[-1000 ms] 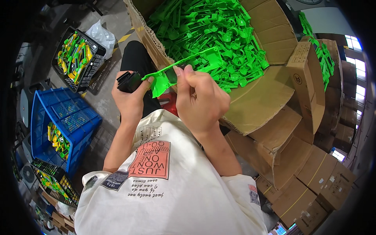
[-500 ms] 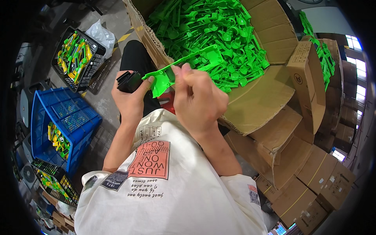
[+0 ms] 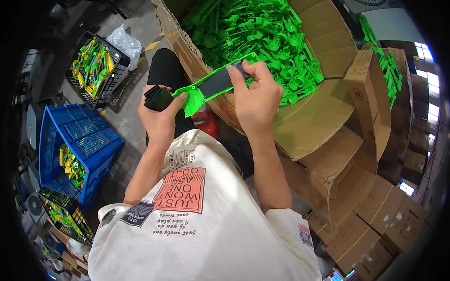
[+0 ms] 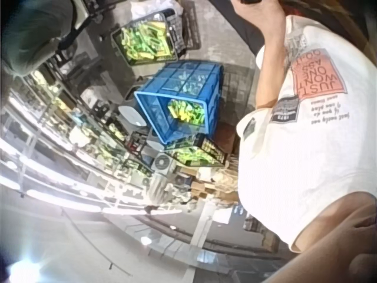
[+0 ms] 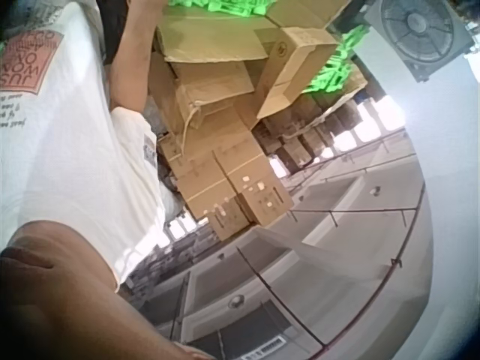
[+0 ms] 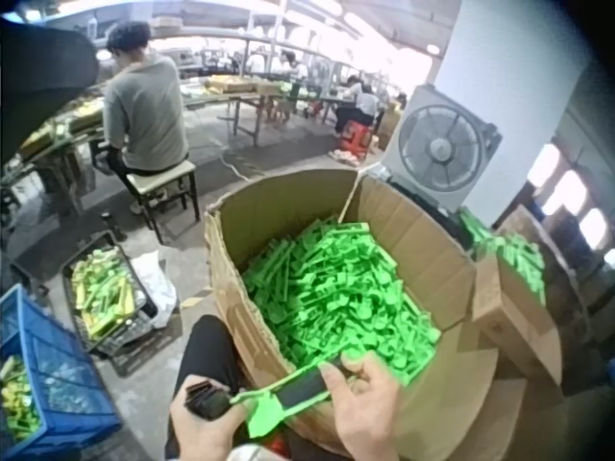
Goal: The person assembles plastic casings by taking green casing pieces from a box, inserting black panels into them by hand, and placing the assembled pieces into another box.
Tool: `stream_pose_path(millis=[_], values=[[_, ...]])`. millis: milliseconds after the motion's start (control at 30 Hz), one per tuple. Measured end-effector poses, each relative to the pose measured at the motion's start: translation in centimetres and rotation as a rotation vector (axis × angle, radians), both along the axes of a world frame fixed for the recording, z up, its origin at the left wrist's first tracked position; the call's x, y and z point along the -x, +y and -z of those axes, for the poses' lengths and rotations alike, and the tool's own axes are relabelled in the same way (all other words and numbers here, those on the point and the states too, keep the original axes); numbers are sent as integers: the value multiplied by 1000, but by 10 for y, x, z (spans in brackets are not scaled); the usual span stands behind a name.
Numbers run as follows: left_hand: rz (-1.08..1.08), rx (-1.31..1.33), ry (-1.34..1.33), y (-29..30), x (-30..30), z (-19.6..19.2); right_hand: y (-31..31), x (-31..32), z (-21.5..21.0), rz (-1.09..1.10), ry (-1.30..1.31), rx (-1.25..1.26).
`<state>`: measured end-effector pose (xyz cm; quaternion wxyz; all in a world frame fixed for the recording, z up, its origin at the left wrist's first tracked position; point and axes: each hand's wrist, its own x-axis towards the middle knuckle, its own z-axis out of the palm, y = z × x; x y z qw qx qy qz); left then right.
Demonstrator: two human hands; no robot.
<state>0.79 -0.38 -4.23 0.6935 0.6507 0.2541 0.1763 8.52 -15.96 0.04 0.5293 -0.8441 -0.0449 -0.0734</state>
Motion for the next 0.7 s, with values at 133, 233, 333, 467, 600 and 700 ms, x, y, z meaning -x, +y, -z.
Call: stream_pose_path(millis=[133,233,333,467,600,700], values=[[-16,-25,-17,6,0,1,-2,3,-10,-6,-183,368],[-15,10,-14,9,1,6,-2,4,-13,-67,-317,437],[-9,-17,-22,8,6,10,-2,7,-11,-58,-345,466],[-35,-25,-42,3,5,12,0,9,-6,-20,-400,423],[-28,-84,-85,4,4,12,1,13,-14,3,-352,546],[-48,-136,-92,5,5,15,8,16,-31,16,-299,720]])
